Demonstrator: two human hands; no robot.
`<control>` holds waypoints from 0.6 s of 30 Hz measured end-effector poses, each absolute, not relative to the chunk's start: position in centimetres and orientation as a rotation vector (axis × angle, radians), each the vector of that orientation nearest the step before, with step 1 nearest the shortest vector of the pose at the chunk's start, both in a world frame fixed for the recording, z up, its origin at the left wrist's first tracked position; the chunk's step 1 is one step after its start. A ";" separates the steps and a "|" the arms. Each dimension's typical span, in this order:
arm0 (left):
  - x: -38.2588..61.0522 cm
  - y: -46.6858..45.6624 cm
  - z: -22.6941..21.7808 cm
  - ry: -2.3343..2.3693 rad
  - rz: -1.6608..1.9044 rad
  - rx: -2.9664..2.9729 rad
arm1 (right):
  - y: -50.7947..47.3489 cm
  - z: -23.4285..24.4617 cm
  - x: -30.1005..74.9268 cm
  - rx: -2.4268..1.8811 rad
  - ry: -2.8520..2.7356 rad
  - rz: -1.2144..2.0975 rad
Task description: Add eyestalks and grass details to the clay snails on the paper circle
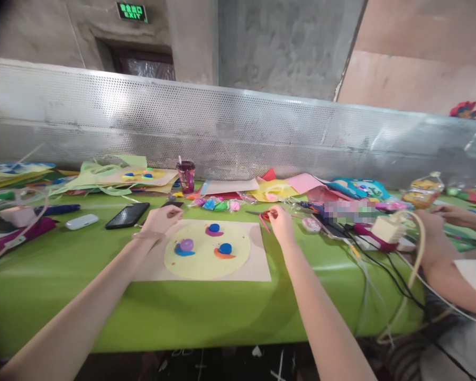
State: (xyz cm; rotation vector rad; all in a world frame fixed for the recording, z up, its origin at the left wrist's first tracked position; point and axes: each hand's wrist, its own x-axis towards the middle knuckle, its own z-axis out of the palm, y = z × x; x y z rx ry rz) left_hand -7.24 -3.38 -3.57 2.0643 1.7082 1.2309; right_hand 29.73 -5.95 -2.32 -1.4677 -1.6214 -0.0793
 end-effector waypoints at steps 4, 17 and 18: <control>-7.1 -4.0 -3.7 1.715 1.219 2.076 | -6.0 -2.7 29.9 -1.488 -1.642 -0.066; -6.3 -5.3 -3.1 1.747 1.135 2.106 | -6.4 -3.0 29.8 -1.537 -1.665 -0.028; -6.4 -5.2 -3.2 1.749 1.137 2.100 | -6.5 -3.0 29.9 -1.547 -1.655 -0.035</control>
